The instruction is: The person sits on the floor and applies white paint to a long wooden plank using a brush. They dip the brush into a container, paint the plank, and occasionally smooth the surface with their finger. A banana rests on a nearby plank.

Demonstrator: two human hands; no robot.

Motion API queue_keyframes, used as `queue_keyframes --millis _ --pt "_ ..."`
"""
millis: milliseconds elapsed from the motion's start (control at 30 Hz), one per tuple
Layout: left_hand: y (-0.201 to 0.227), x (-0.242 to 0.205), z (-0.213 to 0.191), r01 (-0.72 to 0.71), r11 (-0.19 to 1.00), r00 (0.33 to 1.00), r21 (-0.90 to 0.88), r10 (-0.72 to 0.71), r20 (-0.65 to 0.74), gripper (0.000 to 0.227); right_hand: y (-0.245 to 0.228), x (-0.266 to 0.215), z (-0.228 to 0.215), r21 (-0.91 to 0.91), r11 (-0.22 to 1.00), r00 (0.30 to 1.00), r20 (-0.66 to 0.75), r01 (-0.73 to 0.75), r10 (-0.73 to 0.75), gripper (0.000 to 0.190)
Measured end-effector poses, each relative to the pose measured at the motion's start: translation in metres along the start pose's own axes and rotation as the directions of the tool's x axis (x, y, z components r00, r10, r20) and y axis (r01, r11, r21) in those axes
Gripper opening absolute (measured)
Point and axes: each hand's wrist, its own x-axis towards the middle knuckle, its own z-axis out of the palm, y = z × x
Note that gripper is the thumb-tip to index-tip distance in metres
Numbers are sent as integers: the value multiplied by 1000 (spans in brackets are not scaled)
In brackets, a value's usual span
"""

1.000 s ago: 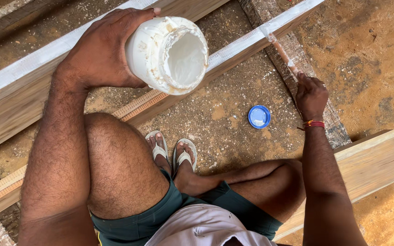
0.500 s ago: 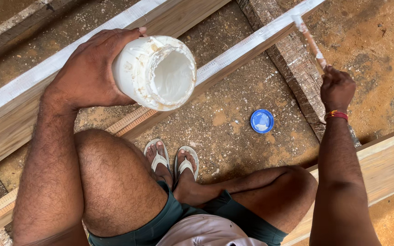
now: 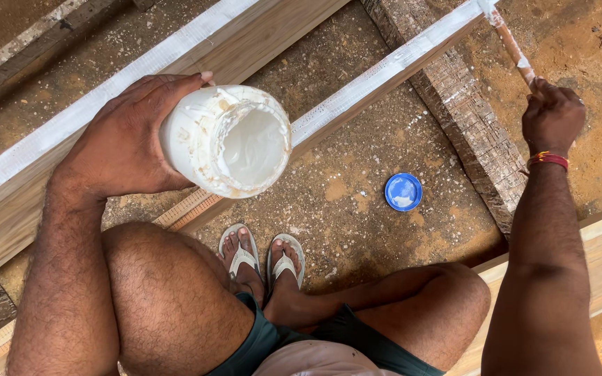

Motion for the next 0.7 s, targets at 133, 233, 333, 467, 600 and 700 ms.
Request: queue_keyframes --millis 133,233,333,467,600,700 --pt "-1 0 -1 33 999 999 1 -33 8 129 -1 12 -16 87 994 997 29 67 -70 23" --pt "0 2 0 25 1000 1000 -1 -25 12 125 -9 18 -12 178 983 990 139 -42 17 26" --pt "3 7 0 74 997 996 23 -76 52 127 -8 53 7 212 949 965 166 -235 202 28" --pt "8 7 0 121 991 987 53 -126 99 128 4 56 23 244 942 973 70 -229 218 31" --pt "6 13 -3 89 994 995 59 -92 47 130 -2 74 16 286 930 969 153 -230 193 27" --pt "7 7 -1 93 996 994 -8 -92 53 128 -13 48 13 339 893 936 290 -297 202 25"
